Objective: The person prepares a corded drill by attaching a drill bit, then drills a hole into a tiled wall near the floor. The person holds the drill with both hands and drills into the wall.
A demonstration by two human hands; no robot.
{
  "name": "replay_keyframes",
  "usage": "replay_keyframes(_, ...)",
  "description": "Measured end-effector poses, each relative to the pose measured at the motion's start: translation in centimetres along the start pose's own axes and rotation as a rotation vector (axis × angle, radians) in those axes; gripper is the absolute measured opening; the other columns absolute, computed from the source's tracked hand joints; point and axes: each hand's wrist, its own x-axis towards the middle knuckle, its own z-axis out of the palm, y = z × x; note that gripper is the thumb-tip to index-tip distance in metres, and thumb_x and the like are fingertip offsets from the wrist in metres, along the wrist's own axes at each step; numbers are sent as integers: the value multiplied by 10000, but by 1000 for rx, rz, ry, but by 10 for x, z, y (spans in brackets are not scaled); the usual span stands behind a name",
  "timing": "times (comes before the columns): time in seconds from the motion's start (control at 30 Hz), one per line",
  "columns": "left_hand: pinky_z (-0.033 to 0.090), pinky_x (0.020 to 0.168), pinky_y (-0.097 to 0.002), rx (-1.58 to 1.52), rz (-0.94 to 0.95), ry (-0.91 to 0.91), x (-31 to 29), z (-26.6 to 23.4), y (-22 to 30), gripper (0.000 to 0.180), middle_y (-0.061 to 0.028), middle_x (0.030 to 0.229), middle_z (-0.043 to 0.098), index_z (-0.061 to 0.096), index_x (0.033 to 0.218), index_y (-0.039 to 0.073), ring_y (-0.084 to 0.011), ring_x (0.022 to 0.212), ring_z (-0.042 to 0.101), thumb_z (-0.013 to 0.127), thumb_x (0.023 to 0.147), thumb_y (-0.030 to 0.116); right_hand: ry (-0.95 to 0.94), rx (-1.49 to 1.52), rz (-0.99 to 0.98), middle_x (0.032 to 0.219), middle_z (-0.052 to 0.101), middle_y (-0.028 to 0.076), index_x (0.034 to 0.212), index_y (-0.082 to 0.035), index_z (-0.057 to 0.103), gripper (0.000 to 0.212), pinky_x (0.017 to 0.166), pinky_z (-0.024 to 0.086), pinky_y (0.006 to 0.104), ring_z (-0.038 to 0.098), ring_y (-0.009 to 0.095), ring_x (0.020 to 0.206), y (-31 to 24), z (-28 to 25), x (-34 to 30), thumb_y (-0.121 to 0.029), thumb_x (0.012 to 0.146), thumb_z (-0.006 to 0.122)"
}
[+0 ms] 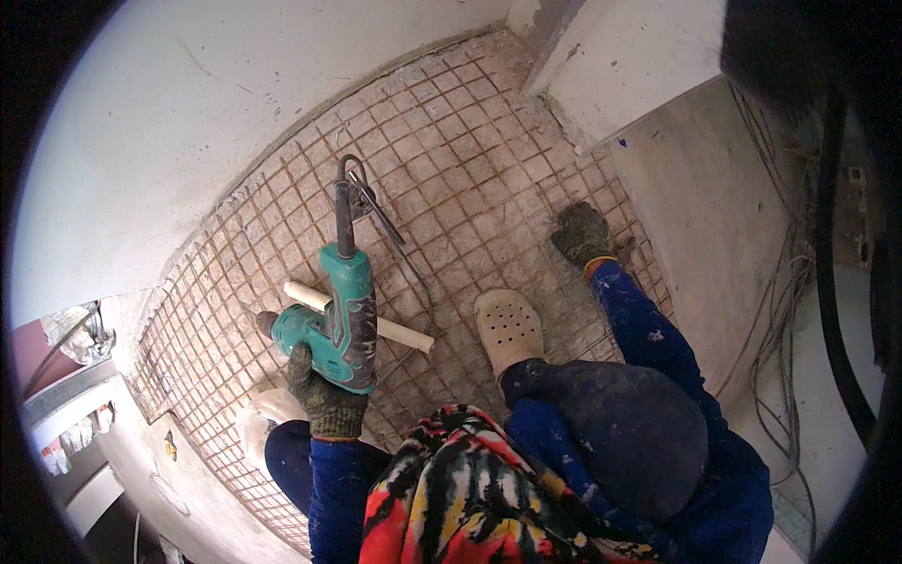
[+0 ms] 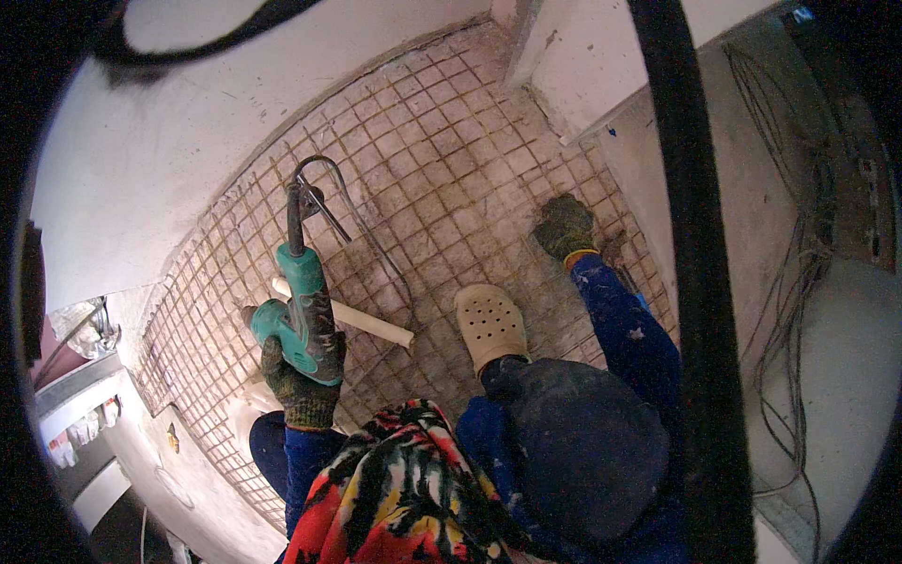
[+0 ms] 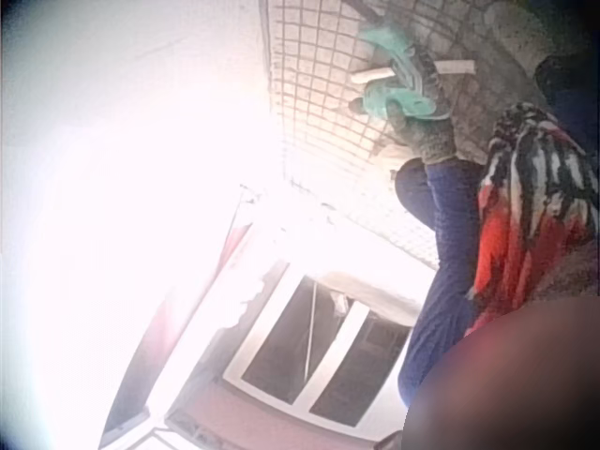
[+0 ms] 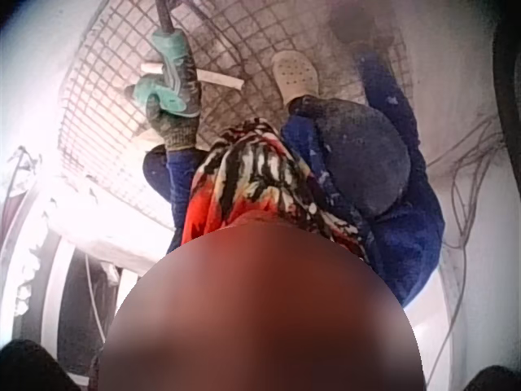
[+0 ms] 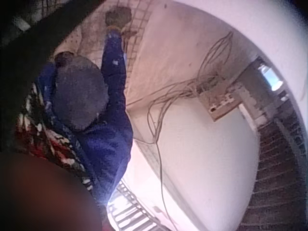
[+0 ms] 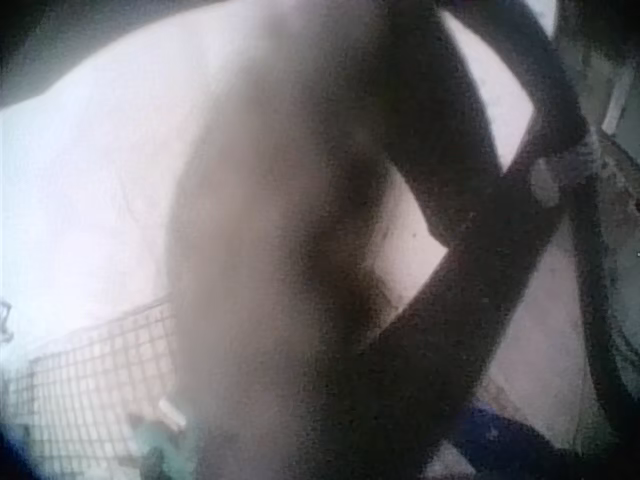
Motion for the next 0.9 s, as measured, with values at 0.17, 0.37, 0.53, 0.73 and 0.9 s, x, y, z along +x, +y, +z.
replay_keyframes(0.17, 495, 1081, -577, -23, -25, -61, -1, -2, -2, 640, -149, 1483, 554, 457, 1500, 134, -364, 1321, 574, 666, 958, 403, 112, 86, 80, 1226, 655, 188, 1246, -138, 705, 505, 986, 471, 537, 612, 380, 1146, -25, -12, 7, -446, 846, 685)
replay_keyframes(0.37, 471, 1121, -544, 29, -29, -40, -2, -8, -2, 689, -187, 1488, 540, 448, 1496, 40, -390, 1310, 575, 667, 959, 411, 214, 175, 56, 1249, 642, 183, 1312, -158, 668, 490, 978, 468, 552, 610, 382, 1147, -23, -23, 23, -464, 933, 614)
replay_keyframes(0.53, 449, 1144, -558, -41, -36, 58, -7, -8, 3, 726, -232, 1447, 547, 456, 1456, 19, -404, 1310, 566, 759, 890, 356, 129, 168, 86, 1301, 621, 192, 1343, -168, 650, 568, 1036, 448, 550, 586, 390, 1226, -14, -29, 31, -534, 909, 638)
replay_keyframes(0.73, 435, 1155, -561, 2, -35, 99, -9, -5, 5, 682, -253, 1448, 547, 482, 1431, 6, -419, 1323, 554, 732, 910, 368, -12, 127, 65, 1382, 577, 200, 1356, -166, 640, 646, 1052, 447, 563, 578, 404, 1243, -8, -36, 55, -599, 877, 658)
replay_keyframes(0.9, 437, 1161, -536, 25, -50, 56, -9, -12, 3, 648, -229, 1460, 550, 473, 1460, 13, -395, 1325, 562, 666, 961, 378, -92, 128, 74, 1420, 561, 217, 1340, -168, 656, 599, 1082, 421, 568, 546, 404, 1296, -1, -31, 65, -560, 888, 655)
